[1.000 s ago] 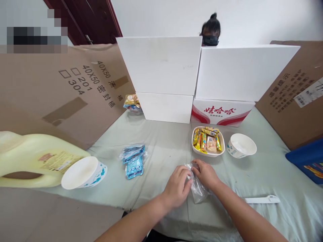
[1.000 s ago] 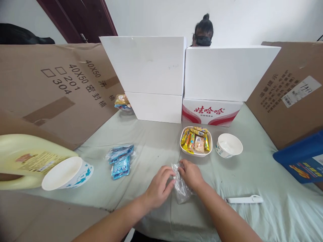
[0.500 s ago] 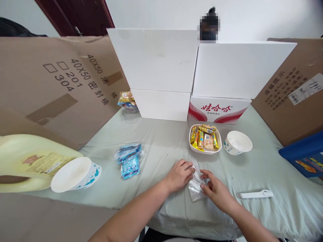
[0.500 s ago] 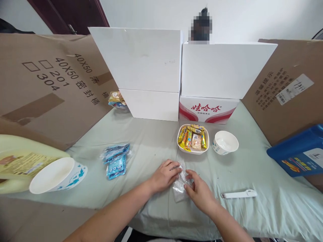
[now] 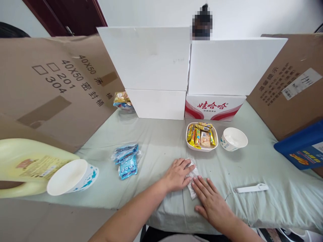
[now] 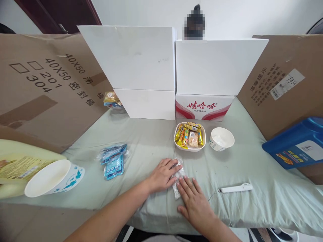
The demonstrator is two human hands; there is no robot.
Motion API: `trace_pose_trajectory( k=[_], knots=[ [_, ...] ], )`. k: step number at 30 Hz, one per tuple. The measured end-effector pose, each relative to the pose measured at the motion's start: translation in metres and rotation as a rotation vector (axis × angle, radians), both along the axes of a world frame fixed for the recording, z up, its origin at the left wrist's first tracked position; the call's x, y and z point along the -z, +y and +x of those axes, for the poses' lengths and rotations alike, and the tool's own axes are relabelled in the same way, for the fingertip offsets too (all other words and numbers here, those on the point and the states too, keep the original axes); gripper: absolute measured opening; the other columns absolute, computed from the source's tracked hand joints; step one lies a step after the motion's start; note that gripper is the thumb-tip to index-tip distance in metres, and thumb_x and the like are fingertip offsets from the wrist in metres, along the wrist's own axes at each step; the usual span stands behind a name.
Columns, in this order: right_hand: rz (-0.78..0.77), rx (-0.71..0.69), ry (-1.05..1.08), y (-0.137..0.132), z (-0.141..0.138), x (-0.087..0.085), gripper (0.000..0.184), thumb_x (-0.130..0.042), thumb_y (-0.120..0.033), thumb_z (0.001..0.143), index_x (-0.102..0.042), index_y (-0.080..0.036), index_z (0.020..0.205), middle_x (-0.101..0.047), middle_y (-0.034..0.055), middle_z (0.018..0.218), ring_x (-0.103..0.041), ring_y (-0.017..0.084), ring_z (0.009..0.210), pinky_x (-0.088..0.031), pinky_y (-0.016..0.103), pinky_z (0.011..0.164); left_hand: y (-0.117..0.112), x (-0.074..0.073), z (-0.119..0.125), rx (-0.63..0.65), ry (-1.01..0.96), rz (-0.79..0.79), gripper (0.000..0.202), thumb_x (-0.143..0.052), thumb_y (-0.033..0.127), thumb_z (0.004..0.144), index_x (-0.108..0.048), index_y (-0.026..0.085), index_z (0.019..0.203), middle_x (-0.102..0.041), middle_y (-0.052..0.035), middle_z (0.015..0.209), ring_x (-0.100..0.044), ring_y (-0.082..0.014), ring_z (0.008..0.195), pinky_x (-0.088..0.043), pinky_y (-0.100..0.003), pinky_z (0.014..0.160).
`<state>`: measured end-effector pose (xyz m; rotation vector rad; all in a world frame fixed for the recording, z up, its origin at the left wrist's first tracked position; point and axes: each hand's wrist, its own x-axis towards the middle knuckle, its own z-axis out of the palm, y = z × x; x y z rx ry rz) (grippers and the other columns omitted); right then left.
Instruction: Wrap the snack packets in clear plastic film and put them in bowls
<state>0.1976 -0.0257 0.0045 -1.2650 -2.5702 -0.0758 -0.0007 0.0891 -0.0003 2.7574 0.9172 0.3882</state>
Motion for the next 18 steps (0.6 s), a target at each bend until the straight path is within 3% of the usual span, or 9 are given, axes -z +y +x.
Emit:
trace_pose_trajectory(
  k=[3, 6, 9, 14, 18],
  knots=[
    [-0.074, 0.059, 0.120, -0.009, 0.011, 0.004, 0.042, -0.056, -0.027, 0.089, -0.052, -0.020, 0.130, -0.057, 0.0091, 0.133, -0.051, 0.025, 0.123, -0.044, 0.043, 0.099, 0.001, 0.001, -0.001, 0.006, -0.032, 0.003, 0.051, -0.058, 0.030, 0.085, -0.048, 0.023, 0.134, -0.052, -0.0099, 0.134, -0.046, -0.0313, 0.117, -0.040, -0.049, 0.098],
    [-0.114, 0.254, 0.340, -0.009, 0.025, 0.005, 0.026, -0.046, -0.024, 0.094, -0.059, -0.022, 0.116, -0.065, 0.0086, 0.111, -0.061, 0.021, 0.103, -0.050, 0.037, 0.087, 0.003, 0.006, -0.002, 0.001, -0.136, 0.005, 0.042, -0.054, 0.021, 0.085, -0.050, 0.018, 0.127, -0.053, -0.0129, 0.131, -0.049, -0.0301, 0.114, -0.042, -0.049, 0.097],
    [-0.144, 0.407, 0.468, 0.002, 0.032, 0.006, 0.022, -0.043, -0.027, 0.096, -0.062, -0.021, 0.104, -0.066, 0.0077, 0.094, -0.062, 0.021, 0.090, -0.052, 0.036, 0.079, 0.006, 0.012, -0.004, -0.027, -0.315, -0.013, 0.027, -0.045, 0.012, 0.087, -0.054, 0.016, 0.112, -0.055, -0.0142, 0.122, -0.053, -0.0256, 0.110, -0.046, -0.044, 0.095],
    [-0.226, 0.418, 0.508, 0.019, 0.023, 0.006, 0.017, -0.049, -0.029, 0.093, -0.063, -0.021, 0.097, -0.066, 0.0065, 0.090, -0.061, 0.022, 0.088, -0.052, 0.037, 0.077, 0.008, 0.011, -0.006, -0.063, -0.493, -0.033, 0.025, -0.040, 0.005, 0.085, -0.054, 0.018, 0.101, -0.056, -0.0113, 0.112, -0.056, -0.0205, 0.103, -0.051, -0.037, 0.088],
    [-0.189, 0.391, 0.519, 0.023, 0.013, 0.002, 0.015, -0.050, -0.027, 0.091, -0.063, -0.021, 0.097, -0.066, 0.0064, 0.092, -0.061, 0.022, 0.090, -0.051, 0.037, 0.079, 0.013, 0.008, -0.008, -0.349, -0.538, 0.099, 0.018, -0.045, 0.008, 0.085, -0.056, 0.018, 0.095, -0.059, -0.0093, 0.099, -0.054, -0.0232, 0.095, -0.048, -0.041, 0.083]
  ],
)
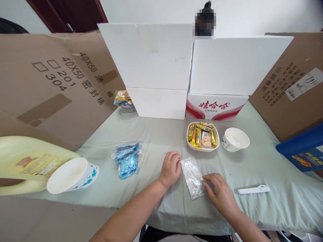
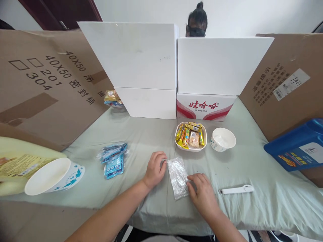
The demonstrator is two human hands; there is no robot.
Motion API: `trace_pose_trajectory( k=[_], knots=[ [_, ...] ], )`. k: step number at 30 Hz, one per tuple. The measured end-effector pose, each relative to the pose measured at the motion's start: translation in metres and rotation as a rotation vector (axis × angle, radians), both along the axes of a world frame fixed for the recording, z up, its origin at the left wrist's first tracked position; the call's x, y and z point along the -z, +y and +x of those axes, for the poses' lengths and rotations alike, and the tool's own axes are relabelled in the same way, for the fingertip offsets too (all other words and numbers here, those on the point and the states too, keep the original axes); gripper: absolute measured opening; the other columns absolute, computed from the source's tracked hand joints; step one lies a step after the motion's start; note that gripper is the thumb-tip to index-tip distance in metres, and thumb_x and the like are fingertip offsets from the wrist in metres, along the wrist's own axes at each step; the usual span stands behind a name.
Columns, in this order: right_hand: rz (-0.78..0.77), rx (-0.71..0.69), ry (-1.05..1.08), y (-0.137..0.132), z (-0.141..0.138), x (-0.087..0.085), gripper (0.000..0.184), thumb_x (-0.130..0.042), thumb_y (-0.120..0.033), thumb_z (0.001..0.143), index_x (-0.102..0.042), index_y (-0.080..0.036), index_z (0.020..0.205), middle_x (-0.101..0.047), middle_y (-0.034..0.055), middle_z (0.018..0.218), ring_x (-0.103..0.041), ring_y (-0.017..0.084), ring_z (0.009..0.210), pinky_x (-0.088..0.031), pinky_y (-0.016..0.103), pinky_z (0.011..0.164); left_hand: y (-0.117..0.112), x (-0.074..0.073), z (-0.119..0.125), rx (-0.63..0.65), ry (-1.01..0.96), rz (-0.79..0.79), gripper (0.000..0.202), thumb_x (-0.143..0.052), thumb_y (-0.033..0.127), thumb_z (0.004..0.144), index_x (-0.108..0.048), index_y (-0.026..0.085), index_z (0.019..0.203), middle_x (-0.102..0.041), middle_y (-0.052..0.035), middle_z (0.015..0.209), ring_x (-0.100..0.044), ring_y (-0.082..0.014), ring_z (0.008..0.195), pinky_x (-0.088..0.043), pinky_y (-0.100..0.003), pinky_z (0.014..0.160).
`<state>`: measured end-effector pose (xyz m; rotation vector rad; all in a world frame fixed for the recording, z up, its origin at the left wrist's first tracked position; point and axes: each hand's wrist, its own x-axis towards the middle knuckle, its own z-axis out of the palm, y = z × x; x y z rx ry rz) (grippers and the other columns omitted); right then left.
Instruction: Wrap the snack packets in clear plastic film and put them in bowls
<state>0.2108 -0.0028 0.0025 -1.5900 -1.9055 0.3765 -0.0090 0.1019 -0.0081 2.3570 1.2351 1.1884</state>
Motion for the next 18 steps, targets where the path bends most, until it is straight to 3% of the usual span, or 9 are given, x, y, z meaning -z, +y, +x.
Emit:
trace_pose_trajectory(
  k=[2, 5, 10, 18],
  knots=[
    [-0.002, -0.009, 0.004, 0.000, -0.003, 0.000, 0.015, -0.050, -0.027, 0.092, -0.063, -0.021, 0.097, -0.066, 0.0062, 0.093, -0.061, 0.022, 0.089, -0.051, 0.036, 0.078, 0.003, 0.000, -0.001, -0.137, 0.080, -0.051, 0.009, -0.053, 0.015, 0.085, -0.058, 0.018, 0.091, -0.060, -0.0075, 0.089, -0.053, -0.0246, 0.088, -0.047, -0.042, 0.079],
    [-0.033, -0.027, 0.006, -0.002, -0.007, 0.004, 0.013, -0.050, -0.026, 0.092, -0.062, -0.022, 0.095, -0.066, 0.0053, 0.092, -0.060, 0.021, 0.089, -0.051, 0.035, 0.078, 0.003, -0.001, 0.000, -0.189, 0.211, -0.125, 0.009, -0.067, 0.025, 0.081, -0.061, 0.019, 0.082, -0.060, -0.0054, 0.083, -0.052, -0.0254, 0.086, -0.045, -0.042, 0.078],
    [-0.012, -0.041, -0.019, -0.006, -0.011, 0.011, 0.014, -0.048, -0.025, 0.093, -0.061, -0.022, 0.096, -0.066, 0.0049, 0.093, -0.060, 0.020, 0.088, -0.050, 0.036, 0.079, -0.001, -0.003, 0.002, -0.086, 0.184, -0.094, 0.009, -0.069, 0.018, 0.080, -0.063, 0.019, 0.074, -0.061, -0.0033, 0.081, -0.052, -0.0219, 0.085, -0.045, -0.037, 0.078],
    [0.006, -0.006, 0.016, -0.003, -0.008, 0.003, 0.018, -0.048, -0.029, 0.093, -0.063, -0.022, 0.098, -0.066, 0.0068, 0.094, -0.063, 0.020, 0.091, -0.053, 0.033, 0.079, -0.006, -0.010, 0.001, 0.047, 0.093, 0.097, 0.016, -0.057, 0.021, 0.090, -0.059, 0.019, 0.074, -0.061, -0.0047, 0.076, -0.053, -0.0195, 0.076, -0.045, -0.034, 0.070]
  ],
)
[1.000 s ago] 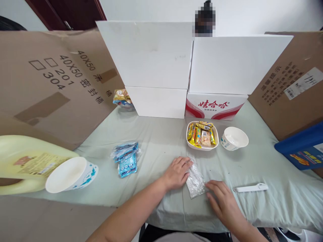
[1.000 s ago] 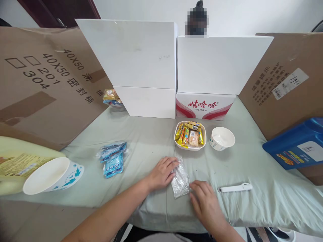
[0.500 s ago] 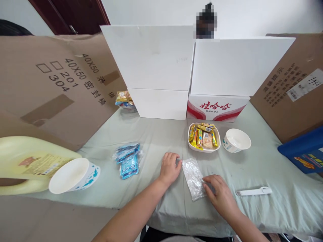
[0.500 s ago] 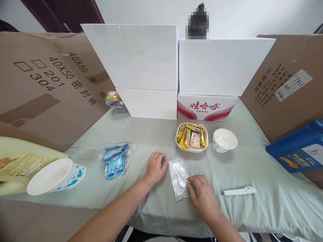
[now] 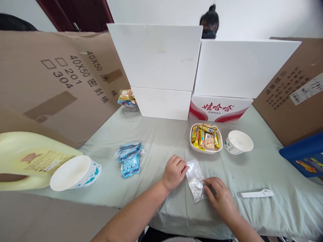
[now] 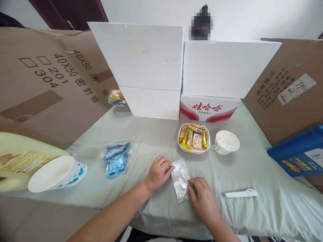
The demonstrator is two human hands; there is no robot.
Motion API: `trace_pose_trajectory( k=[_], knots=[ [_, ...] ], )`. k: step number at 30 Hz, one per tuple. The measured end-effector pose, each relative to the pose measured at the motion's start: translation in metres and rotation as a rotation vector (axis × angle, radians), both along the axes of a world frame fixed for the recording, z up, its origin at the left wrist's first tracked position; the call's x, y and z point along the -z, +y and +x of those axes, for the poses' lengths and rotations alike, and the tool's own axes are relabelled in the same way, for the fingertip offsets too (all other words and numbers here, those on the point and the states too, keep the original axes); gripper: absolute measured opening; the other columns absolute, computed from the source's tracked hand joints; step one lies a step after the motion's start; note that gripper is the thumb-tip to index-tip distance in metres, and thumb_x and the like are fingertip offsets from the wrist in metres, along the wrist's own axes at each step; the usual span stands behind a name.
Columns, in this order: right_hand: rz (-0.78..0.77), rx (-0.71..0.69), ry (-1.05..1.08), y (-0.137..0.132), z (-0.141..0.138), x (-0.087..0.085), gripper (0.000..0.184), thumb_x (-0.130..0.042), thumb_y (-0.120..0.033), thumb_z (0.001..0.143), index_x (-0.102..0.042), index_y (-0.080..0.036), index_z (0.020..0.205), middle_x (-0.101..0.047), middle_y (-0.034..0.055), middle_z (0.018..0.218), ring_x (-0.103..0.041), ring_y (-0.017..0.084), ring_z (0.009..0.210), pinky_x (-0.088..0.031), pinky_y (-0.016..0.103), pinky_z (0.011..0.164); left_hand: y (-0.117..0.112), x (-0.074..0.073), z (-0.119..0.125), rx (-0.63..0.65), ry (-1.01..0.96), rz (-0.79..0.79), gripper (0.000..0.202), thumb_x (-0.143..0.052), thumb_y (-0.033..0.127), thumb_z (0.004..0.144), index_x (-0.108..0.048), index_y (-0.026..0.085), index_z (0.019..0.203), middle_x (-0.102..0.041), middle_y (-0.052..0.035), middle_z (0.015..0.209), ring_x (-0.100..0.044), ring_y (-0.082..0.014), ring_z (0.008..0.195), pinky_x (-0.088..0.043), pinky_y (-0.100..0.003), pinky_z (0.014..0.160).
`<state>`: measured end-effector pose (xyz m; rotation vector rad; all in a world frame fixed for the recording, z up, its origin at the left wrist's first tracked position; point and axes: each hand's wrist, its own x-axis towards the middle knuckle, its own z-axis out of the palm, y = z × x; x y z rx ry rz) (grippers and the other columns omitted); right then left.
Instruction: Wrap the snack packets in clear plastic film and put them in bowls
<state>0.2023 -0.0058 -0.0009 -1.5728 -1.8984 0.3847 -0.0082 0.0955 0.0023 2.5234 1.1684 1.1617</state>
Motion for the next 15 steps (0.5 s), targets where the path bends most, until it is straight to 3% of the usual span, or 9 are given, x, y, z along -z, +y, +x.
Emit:
trace_pose_trajectory(
  k=[3, 6, 10, 12, 15],
  knots=[
    [0.022, 0.018, 0.026, 0.000, -0.003, -0.001, 0.021, -0.049, -0.031, 0.092, -0.061, -0.022, 0.107, -0.066, 0.0064, 0.093, -0.064, 0.019, 0.086, -0.054, 0.032, 0.076, -0.004, -0.004, 0.001, 0.094, -0.035, 0.098, 0.018, -0.053, 0.021, 0.092, -0.057, 0.019, 0.076, -0.062, -0.0042, 0.073, -0.053, -0.0182, 0.072, -0.045, -0.032, 0.067],
    [0.038, 0.033, 0.090, 0.000, -0.010, -0.002, 0.036, -0.050, -0.032, 0.092, -0.050, -0.021, 0.126, -0.065, 0.0044, 0.089, -0.063, 0.015, 0.073, -0.055, 0.028, 0.069, -0.008, -0.006, 0.002, 0.194, -0.034, 0.188, 0.017, -0.052, 0.021, 0.093, -0.056, 0.019, 0.077, -0.063, -0.0031, 0.071, -0.054, -0.0166, 0.068, -0.045, -0.031, 0.064],
    [-0.009, -0.058, 0.177, 0.002, -0.021, -0.007, 0.050, -0.047, -0.028, 0.093, -0.036, -0.021, 0.141, -0.068, 0.0027, 0.091, -0.061, 0.011, 0.065, -0.054, 0.024, 0.064, -0.011, -0.004, 0.004, 0.295, -0.003, 0.239, 0.018, -0.051, 0.022, 0.094, -0.056, 0.019, 0.077, -0.066, -0.0027, 0.073, -0.057, -0.0147, 0.066, -0.044, -0.030, 0.061],
    [-0.037, -0.088, 0.205, 0.006, -0.026, -0.010, 0.047, -0.047, -0.027, 0.092, -0.039, -0.022, 0.138, -0.069, 0.0034, 0.097, -0.062, 0.011, 0.066, -0.054, 0.022, 0.065, -0.012, -0.004, 0.004, 0.332, -0.003, 0.246, 0.019, -0.050, 0.023, 0.095, -0.056, 0.019, 0.078, -0.067, -0.0030, 0.074, -0.057, -0.0143, 0.066, -0.044, -0.029, 0.061],
    [-0.059, -0.060, 0.240, 0.012, -0.030, -0.012, 0.028, -0.047, -0.028, 0.093, -0.054, -0.021, 0.118, -0.069, 0.0035, 0.092, -0.062, 0.011, 0.067, -0.053, 0.022, 0.064, -0.012, -0.005, 0.003, 0.397, -0.027, 0.237, 0.022, -0.046, 0.030, 0.097, -0.057, 0.019, 0.082, -0.068, -0.0047, 0.078, -0.059, -0.0156, 0.068, -0.045, -0.029, 0.062]
  ],
)
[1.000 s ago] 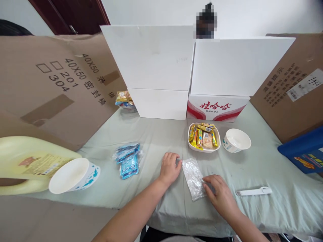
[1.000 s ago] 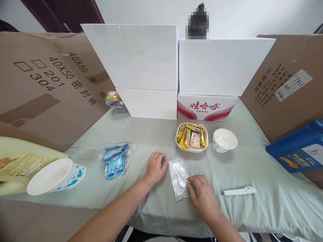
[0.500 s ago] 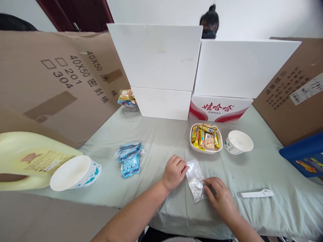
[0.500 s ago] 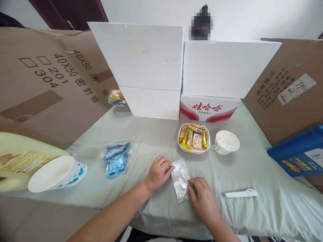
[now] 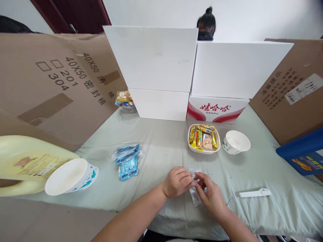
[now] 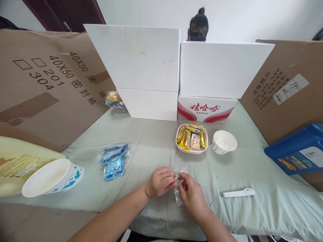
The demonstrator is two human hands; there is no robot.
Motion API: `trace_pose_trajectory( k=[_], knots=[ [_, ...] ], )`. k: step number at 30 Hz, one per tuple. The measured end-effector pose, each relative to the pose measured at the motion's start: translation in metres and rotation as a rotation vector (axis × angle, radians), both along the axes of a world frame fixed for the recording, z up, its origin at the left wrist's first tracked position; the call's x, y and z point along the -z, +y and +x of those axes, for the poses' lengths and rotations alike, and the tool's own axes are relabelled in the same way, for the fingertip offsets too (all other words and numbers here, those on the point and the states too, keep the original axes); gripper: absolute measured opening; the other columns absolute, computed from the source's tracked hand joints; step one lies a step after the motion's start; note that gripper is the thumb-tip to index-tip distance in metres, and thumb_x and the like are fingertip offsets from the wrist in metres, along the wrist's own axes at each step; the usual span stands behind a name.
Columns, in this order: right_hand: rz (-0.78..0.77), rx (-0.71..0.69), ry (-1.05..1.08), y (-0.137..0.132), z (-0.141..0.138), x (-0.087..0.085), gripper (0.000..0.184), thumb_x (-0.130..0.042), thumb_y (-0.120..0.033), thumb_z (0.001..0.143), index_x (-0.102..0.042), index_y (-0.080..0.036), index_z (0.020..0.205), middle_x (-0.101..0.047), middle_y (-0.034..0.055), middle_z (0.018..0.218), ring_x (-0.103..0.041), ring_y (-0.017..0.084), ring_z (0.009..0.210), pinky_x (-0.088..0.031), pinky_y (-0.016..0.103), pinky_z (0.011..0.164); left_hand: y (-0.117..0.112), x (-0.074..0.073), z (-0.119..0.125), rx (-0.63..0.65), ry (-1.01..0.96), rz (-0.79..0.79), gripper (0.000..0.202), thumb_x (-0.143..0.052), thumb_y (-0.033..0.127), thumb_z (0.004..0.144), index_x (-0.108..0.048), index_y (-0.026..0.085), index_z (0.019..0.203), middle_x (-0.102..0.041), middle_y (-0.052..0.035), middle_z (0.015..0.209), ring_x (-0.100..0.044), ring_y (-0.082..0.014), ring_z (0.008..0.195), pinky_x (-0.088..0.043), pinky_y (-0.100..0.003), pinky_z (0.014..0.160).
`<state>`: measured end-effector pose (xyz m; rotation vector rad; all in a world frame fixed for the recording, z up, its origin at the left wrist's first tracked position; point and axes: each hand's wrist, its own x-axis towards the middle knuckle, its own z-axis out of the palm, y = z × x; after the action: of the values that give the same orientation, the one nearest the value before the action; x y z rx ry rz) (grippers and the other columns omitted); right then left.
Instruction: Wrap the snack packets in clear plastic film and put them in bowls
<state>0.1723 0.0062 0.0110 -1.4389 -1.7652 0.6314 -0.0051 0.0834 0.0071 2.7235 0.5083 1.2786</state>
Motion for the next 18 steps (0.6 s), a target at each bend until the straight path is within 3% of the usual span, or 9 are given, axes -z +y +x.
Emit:
trace_pose_trajectory(
  k=[4, 7, 10, 14, 18],
  knots=[
    [-0.015, 0.049, 0.009, 0.005, 0.000, 0.004, 0.018, -0.047, -0.031, 0.093, -0.061, -0.021, 0.094, -0.066, 0.0010, 0.077, -0.062, 0.012, 0.065, -0.051, 0.023, 0.063, 0.003, -0.001, -0.002, 0.062, -0.031, -0.082, 0.020, -0.039, 0.029, 0.097, -0.056, 0.018, 0.092, -0.069, -0.0068, 0.084, -0.061, -0.0182, 0.074, -0.048, -0.031, 0.067],
    [0.011, 0.102, 0.008, 0.002, 0.005, 0.006, 0.017, -0.049, -0.032, 0.093, -0.062, -0.021, 0.091, -0.066, 0.0007, 0.078, -0.061, 0.012, 0.066, -0.050, 0.022, 0.064, 0.007, 0.003, -0.001, -0.050, 0.080, -0.204, 0.015, -0.041, 0.018, 0.093, -0.056, 0.018, 0.096, -0.068, -0.0064, 0.084, -0.061, -0.0189, 0.077, -0.049, -0.032, 0.070],
    [0.043, 0.148, -0.007, -0.008, 0.014, 0.006, 0.017, -0.052, -0.034, 0.091, -0.063, -0.022, 0.090, -0.065, -0.0001, 0.073, -0.060, 0.012, 0.061, -0.050, 0.023, 0.061, 0.011, 0.009, 0.001, -0.125, 0.224, -0.287, 0.014, -0.045, 0.017, 0.090, -0.057, 0.019, 0.097, -0.067, -0.0069, 0.085, -0.059, -0.0212, 0.082, -0.049, -0.034, 0.072],
    [0.068, 0.198, -0.037, -0.026, 0.028, 0.007, 0.016, -0.053, -0.035, 0.090, -0.063, -0.022, 0.087, -0.064, -0.0008, 0.069, -0.059, 0.012, 0.056, -0.050, 0.023, 0.057, 0.011, 0.011, 0.001, -0.091, 0.235, -0.315, 0.016, -0.052, 0.029, 0.090, -0.058, 0.019, 0.101, -0.066, -0.0081, 0.093, -0.058, -0.0234, 0.088, -0.049, -0.036, 0.077],
    [0.064, 0.189, -0.032, -0.036, 0.031, 0.007, 0.016, -0.052, -0.034, 0.091, -0.062, -0.022, 0.089, -0.065, 0.0010, 0.071, -0.059, 0.013, 0.057, -0.050, 0.023, 0.057, 0.008, 0.008, 0.003, 0.007, 0.072, -0.337, 0.047, -0.057, 0.051, 0.087, -0.052, 0.017, 0.118, -0.066, -0.0107, 0.099, -0.058, -0.0239, 0.089, -0.049, -0.039, 0.083]
  ],
)
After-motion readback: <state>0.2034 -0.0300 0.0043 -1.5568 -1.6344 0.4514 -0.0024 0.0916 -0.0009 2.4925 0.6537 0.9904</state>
